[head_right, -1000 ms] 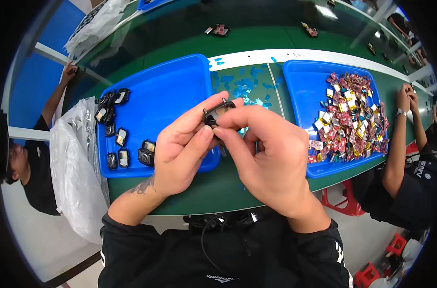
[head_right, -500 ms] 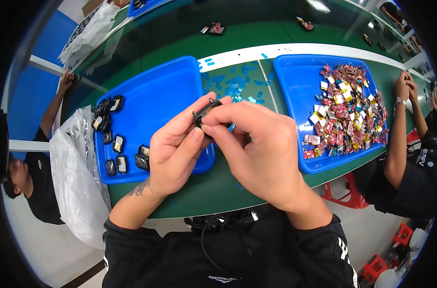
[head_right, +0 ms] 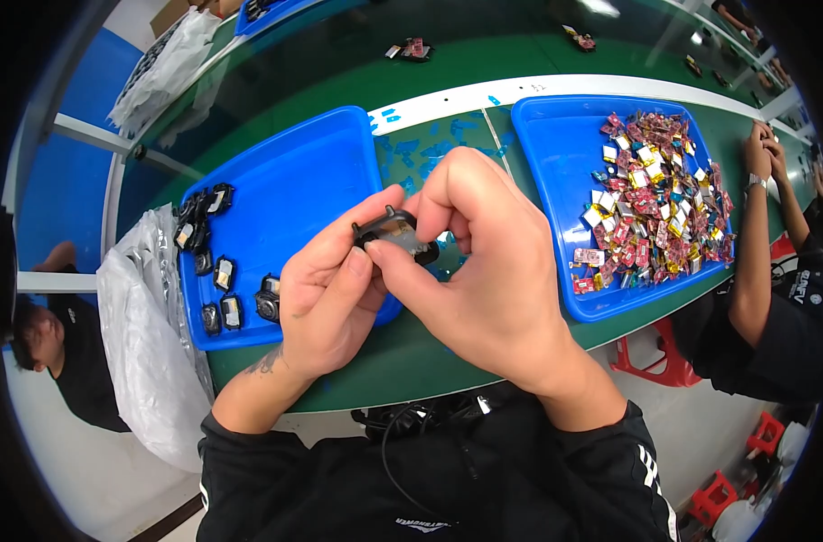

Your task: Assembling small electronic components by placing small colored parts into black plastic housings.

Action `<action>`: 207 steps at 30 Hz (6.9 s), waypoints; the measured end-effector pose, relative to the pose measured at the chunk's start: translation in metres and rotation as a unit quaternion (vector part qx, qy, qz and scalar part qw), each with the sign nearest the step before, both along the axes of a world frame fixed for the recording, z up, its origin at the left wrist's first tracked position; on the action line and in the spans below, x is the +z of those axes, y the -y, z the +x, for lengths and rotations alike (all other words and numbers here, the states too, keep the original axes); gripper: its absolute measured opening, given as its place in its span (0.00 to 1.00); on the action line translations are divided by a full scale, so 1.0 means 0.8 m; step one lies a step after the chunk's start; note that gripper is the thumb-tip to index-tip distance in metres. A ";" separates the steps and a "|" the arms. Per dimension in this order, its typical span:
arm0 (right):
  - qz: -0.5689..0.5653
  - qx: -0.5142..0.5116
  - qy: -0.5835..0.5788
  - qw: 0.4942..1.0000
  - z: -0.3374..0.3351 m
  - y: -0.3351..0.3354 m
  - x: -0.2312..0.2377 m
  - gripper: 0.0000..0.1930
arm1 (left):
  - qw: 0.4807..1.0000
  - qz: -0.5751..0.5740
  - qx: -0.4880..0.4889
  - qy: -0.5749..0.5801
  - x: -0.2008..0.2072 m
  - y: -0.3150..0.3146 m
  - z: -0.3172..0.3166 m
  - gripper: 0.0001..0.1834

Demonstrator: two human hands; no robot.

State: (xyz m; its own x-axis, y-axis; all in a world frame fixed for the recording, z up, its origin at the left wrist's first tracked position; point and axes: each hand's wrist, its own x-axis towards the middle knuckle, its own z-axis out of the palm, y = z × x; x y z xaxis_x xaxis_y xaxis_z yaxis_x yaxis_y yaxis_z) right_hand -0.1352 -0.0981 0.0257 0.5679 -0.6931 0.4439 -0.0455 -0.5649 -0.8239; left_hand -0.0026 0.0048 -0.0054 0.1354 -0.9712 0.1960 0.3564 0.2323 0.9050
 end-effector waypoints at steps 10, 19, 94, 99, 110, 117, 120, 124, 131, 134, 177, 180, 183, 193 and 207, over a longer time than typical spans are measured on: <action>0.242 0.073 0.049 0.966 -0.022 -0.001 -0.016 0.20 | 0.980 0.065 0.181 -0.046 0.019 0.014 0.003 0.20; 0.292 0.073 0.097 0.949 -0.017 -0.011 -0.022 0.08 | 0.986 0.049 0.147 -0.056 0.014 0.010 0.000 0.19; 0.142 0.112 -0.022 0.983 0.057 0.021 0.005 0.26 | 0.970 -0.012 0.245 -0.005 0.002 0.008 0.001 0.31; 0.140 0.129 -0.089 0.978 0.121 0.130 -0.018 0.24 | 0.856 0.093 0.219 0.460 0.024 -0.034 0.074 0.18; -0.076 -0.061 -0.311 0.945 0.158 0.266 -0.068 0.32 | 0.563 0.299 0.167 0.752 0.020 -0.123 0.094 0.26; -0.035 0.005 -0.198 0.980 0.027 0.231 -0.001 0.14 | 0.611 0.272 0.191 0.718 0.029 -0.099 0.107 0.21; -0.026 0.117 -0.173 0.978 -0.001 0.134 0.000 0.13 | 0.782 0.227 0.217 0.539 0.037 -0.083 0.101 0.26; 0.171 0.245 -0.163 0.940 -0.044 0.026 -0.010 0.15 | 0.970 0.171 0.103 0.136 0.025 -0.022 0.056 0.26; -0.036 0.058 -0.146 0.987 -0.066 0.038 -0.025 0.06 | 0.973 0.198 0.047 -0.111 0.013 0.040 0.011 0.13; -0.222 -0.140 -0.268 0.927 -0.094 0.119 -0.030 0.06 | 0.968 0.221 0.067 -0.098 0.017 0.045 0.013 0.11; 0.195 0.147 0.018 0.970 -0.006 0.046 -0.008 0.05 | 0.947 0.046 0.166 0.271 0.005 0.030 0.005 0.06; 0.174 0.140 0.018 0.975 -0.004 0.045 -0.010 0.05 | 0.944 0.026 0.181 0.275 0.001 0.031 0.004 0.05; 0.156 0.130 -0.005 0.979 -0.005 0.041 -0.010 0.06 | 0.938 0.034 0.171 0.298 0.002 0.026 0.007 0.04; -0.088 0.022 -0.186 0.978 -0.032 0.033 -0.001 0.08 | 0.972 0.091 0.150 0.159 -0.001 0.032 0.013 0.05; 0.221 0.204 0.097 0.949 -0.028 0.038 -0.029 0.08 | 0.990 0.132 0.040 -0.039 -0.001 0.031 -0.004 0.13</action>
State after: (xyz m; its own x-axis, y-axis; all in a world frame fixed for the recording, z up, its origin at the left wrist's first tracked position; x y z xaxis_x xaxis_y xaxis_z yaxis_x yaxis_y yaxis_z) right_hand -0.1578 -0.1286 0.0024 0.7660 -0.5766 0.2842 0.2789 -0.1003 -0.9551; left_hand -0.0061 -0.0203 -0.0064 0.2192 -0.9727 -0.0764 0.4168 0.0225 0.9087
